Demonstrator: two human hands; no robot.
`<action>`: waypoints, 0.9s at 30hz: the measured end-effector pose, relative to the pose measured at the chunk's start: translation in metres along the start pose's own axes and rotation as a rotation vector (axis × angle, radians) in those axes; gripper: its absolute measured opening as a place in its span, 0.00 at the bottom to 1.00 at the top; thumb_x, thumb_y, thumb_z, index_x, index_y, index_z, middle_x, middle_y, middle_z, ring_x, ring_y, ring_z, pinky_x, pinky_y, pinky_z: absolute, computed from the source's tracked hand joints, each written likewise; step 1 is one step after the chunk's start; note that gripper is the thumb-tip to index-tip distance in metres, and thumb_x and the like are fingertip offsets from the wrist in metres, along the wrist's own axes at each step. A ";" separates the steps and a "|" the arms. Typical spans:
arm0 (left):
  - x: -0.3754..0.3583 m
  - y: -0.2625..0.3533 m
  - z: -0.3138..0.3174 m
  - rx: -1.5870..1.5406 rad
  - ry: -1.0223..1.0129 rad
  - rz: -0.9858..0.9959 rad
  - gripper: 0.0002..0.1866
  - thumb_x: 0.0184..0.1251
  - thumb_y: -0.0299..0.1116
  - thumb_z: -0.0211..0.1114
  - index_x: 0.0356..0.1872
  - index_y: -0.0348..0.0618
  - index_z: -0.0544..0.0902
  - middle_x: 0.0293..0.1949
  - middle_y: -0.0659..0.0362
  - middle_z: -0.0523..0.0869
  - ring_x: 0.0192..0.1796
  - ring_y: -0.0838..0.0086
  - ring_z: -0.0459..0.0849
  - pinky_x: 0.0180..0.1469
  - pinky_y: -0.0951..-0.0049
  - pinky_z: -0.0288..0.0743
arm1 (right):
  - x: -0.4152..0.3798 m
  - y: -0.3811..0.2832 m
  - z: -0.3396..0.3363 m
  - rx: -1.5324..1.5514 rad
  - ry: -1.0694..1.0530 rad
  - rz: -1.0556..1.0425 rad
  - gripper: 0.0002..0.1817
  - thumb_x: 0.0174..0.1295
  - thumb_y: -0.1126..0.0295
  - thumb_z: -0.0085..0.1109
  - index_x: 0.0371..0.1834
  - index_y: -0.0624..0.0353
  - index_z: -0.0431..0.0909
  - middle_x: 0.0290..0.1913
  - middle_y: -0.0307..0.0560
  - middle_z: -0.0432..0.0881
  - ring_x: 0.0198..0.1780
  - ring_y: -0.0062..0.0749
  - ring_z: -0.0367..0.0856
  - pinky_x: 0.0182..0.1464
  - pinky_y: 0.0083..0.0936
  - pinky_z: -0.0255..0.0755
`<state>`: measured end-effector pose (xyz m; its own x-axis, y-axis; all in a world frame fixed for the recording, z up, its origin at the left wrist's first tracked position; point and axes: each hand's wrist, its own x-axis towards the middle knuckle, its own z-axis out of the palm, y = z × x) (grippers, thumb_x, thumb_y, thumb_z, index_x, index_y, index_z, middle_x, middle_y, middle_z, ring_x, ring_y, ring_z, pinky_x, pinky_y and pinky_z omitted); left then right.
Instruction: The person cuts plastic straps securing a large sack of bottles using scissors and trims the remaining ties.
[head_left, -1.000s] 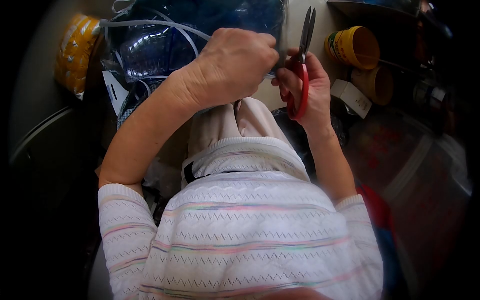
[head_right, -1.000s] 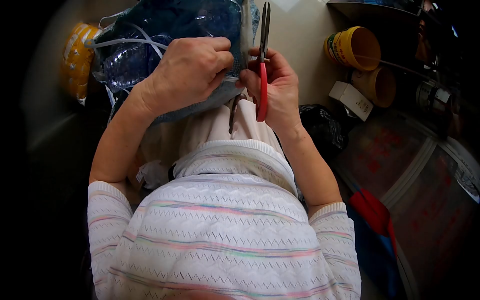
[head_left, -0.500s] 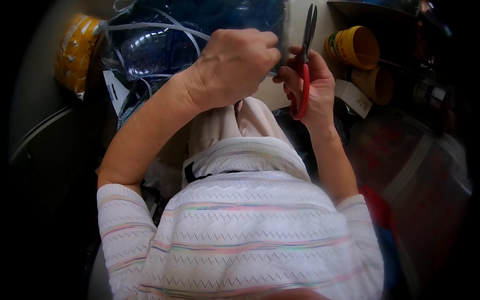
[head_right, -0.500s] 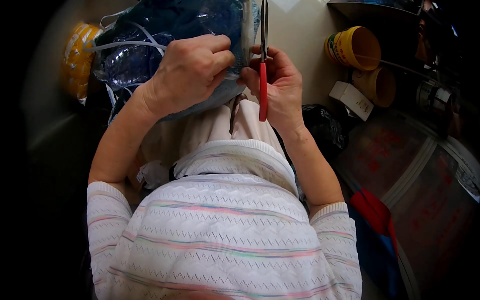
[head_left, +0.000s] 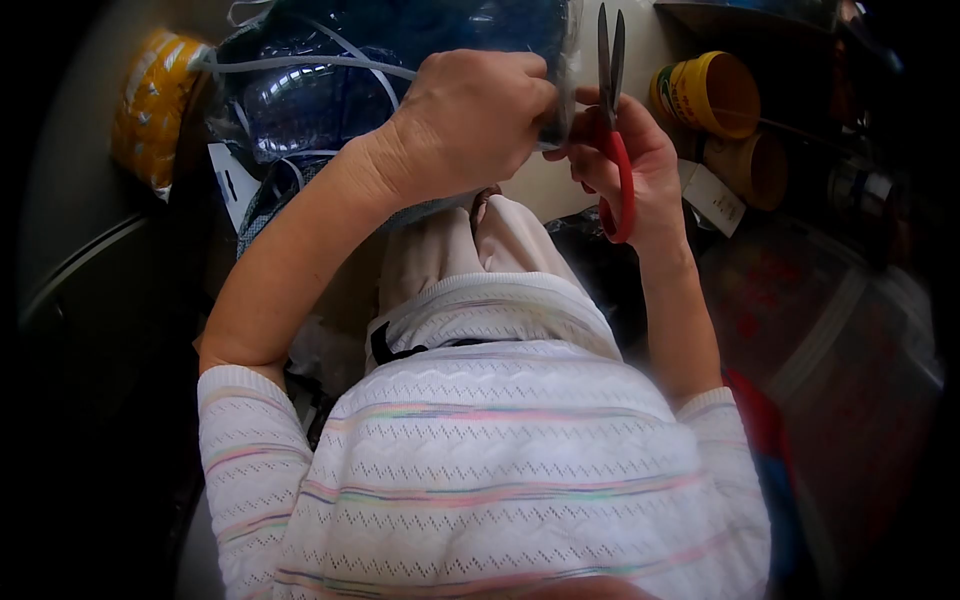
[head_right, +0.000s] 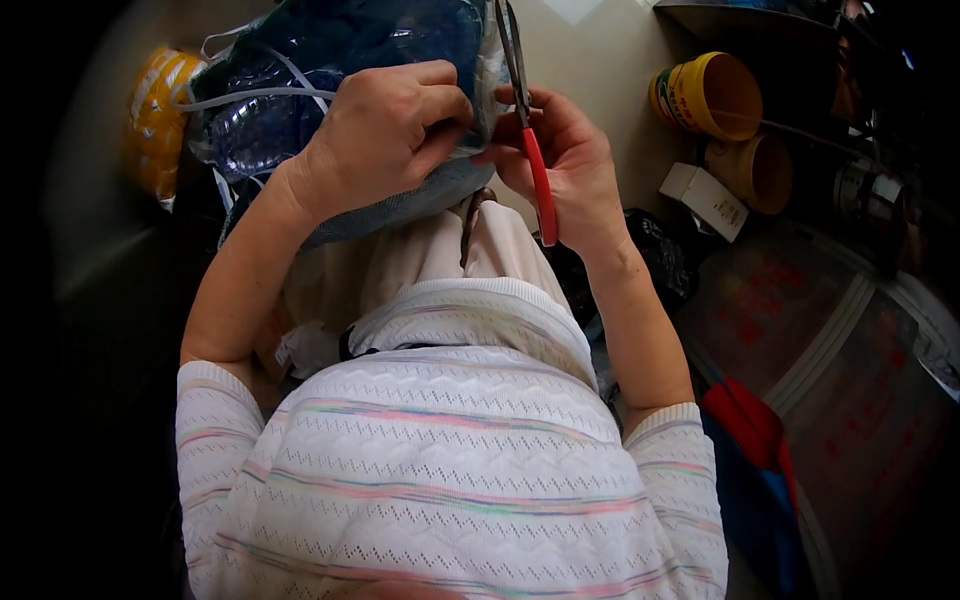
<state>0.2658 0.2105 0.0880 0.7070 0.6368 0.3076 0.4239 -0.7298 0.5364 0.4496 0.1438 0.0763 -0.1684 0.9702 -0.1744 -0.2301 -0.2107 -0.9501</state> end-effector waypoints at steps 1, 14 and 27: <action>0.000 -0.002 0.001 -0.012 -0.005 -0.006 0.05 0.47 0.24 0.65 0.27 0.38 0.81 0.26 0.55 0.77 0.28 0.63 0.80 0.30 0.70 0.74 | 0.000 0.000 -0.003 0.013 -0.023 -0.002 0.21 0.57 0.79 0.60 0.54 0.66 0.68 0.40 0.45 0.78 0.40 0.25 0.80 0.45 0.19 0.78; -0.005 -0.001 0.002 -0.220 0.020 -0.083 0.04 0.55 0.25 0.64 0.31 0.35 0.81 0.25 0.59 0.76 0.24 0.74 0.74 0.27 0.78 0.67 | 0.017 -0.002 0.003 -0.083 0.088 -0.084 0.19 0.55 0.76 0.64 0.50 0.63 0.72 0.33 0.41 0.80 0.30 0.18 0.79 0.27 0.10 0.69; -0.007 -0.012 -0.003 -0.747 -0.169 -0.552 0.05 0.61 0.27 0.61 0.31 0.37 0.82 0.22 0.69 0.75 0.26 0.88 0.68 0.29 0.86 0.63 | 0.018 0.007 0.005 -0.040 0.130 -0.101 0.22 0.53 0.73 0.68 0.50 0.63 0.72 0.37 0.44 0.81 0.36 0.20 0.80 0.37 0.14 0.75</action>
<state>0.2535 0.2157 0.0819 0.6120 0.7575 -0.2273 0.2923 0.0504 0.9550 0.4402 0.1593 0.0681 -0.0201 0.9941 -0.1070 -0.2007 -0.1089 -0.9736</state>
